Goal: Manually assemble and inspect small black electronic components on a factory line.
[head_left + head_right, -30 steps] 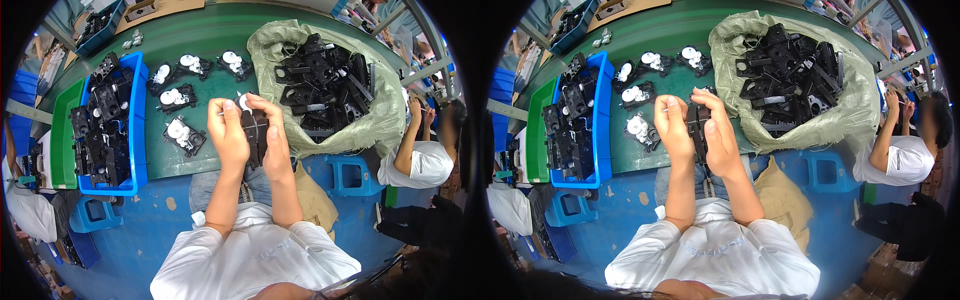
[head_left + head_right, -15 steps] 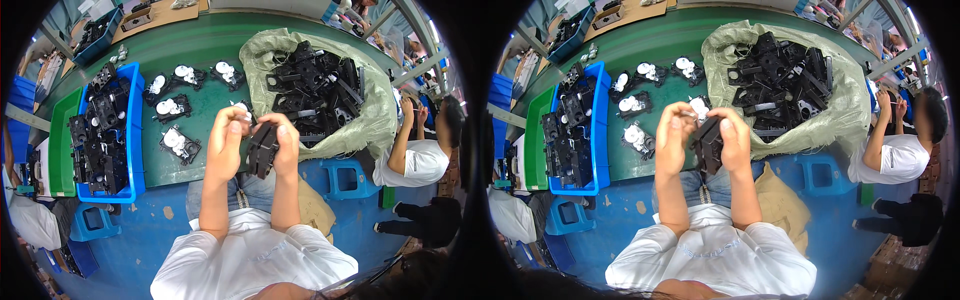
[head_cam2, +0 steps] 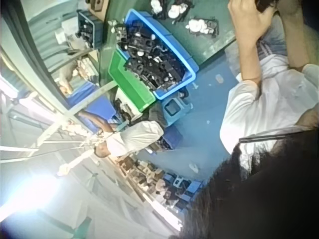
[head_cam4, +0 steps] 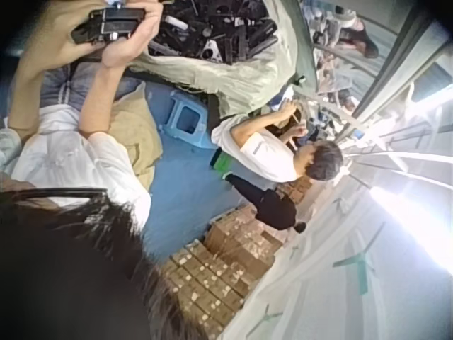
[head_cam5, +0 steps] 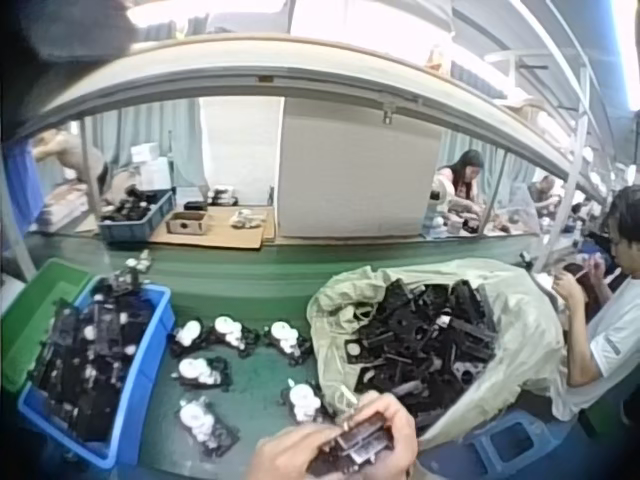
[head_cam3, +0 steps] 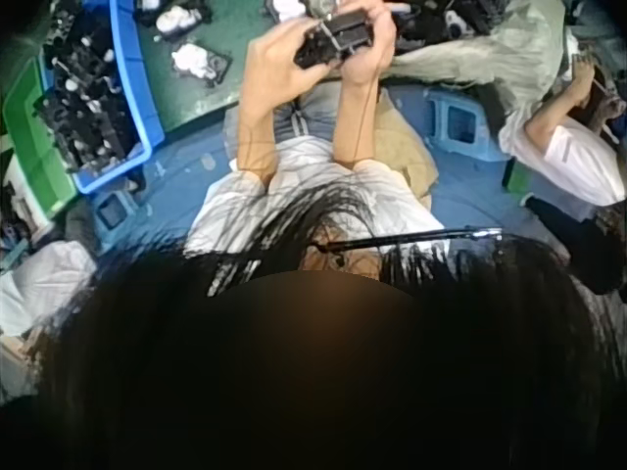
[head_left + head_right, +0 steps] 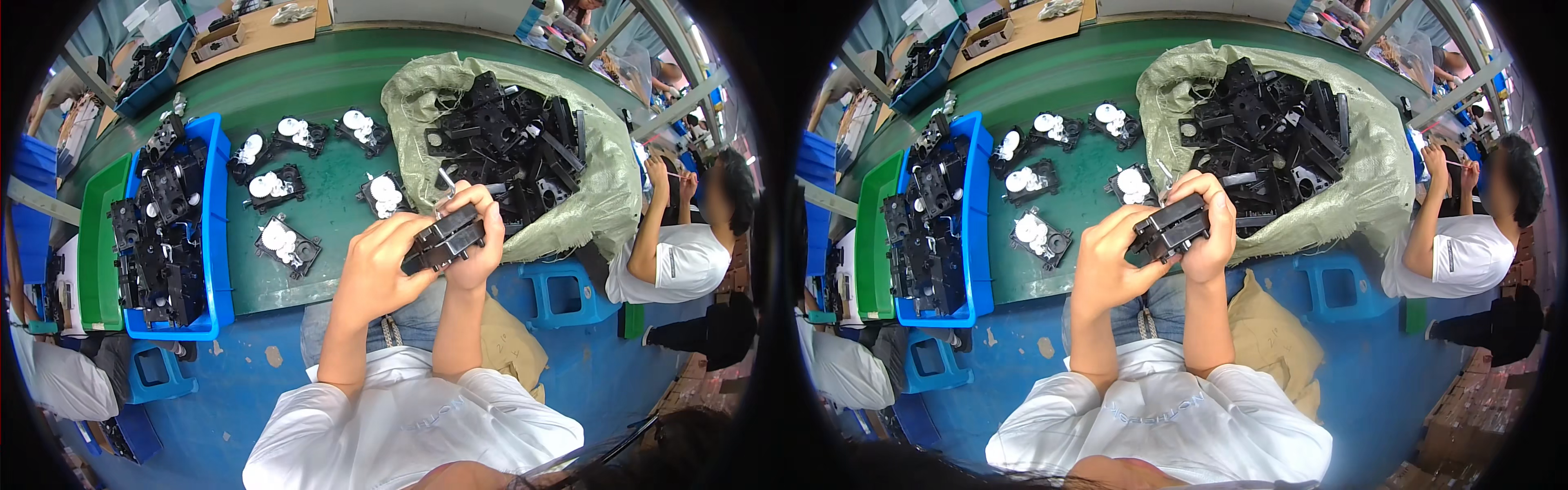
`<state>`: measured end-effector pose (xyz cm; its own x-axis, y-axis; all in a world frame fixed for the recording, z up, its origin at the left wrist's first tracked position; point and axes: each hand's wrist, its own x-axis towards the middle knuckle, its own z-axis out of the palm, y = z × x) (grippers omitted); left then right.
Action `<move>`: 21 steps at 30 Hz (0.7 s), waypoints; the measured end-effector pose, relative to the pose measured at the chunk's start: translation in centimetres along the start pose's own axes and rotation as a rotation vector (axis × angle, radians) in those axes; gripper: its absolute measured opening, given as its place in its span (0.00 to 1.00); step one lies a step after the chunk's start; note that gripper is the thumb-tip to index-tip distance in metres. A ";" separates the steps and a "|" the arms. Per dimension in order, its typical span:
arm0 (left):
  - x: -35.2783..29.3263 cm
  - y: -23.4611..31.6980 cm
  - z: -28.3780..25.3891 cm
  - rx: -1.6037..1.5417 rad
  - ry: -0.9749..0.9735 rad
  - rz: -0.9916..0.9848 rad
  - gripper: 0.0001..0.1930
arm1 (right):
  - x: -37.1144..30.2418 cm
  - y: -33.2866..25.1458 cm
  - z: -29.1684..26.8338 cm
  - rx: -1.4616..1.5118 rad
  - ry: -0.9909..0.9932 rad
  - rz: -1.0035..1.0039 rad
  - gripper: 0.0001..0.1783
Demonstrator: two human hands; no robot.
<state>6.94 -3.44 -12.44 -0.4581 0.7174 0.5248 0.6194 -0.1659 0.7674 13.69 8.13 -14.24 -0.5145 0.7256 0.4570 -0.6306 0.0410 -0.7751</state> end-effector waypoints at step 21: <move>-2.6 1.5 -12.1 0.528 0.246 -0.310 0.17 | -0.1 2.8 11.8 0.047 -0.010 0.188 0.26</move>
<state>1.34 -13.73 -8.21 -0.7590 0.4925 0.4259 0.6363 0.4224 0.6455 5.13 0.09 -11.31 -0.6318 0.7104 0.3102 -0.5487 -0.1272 -0.8263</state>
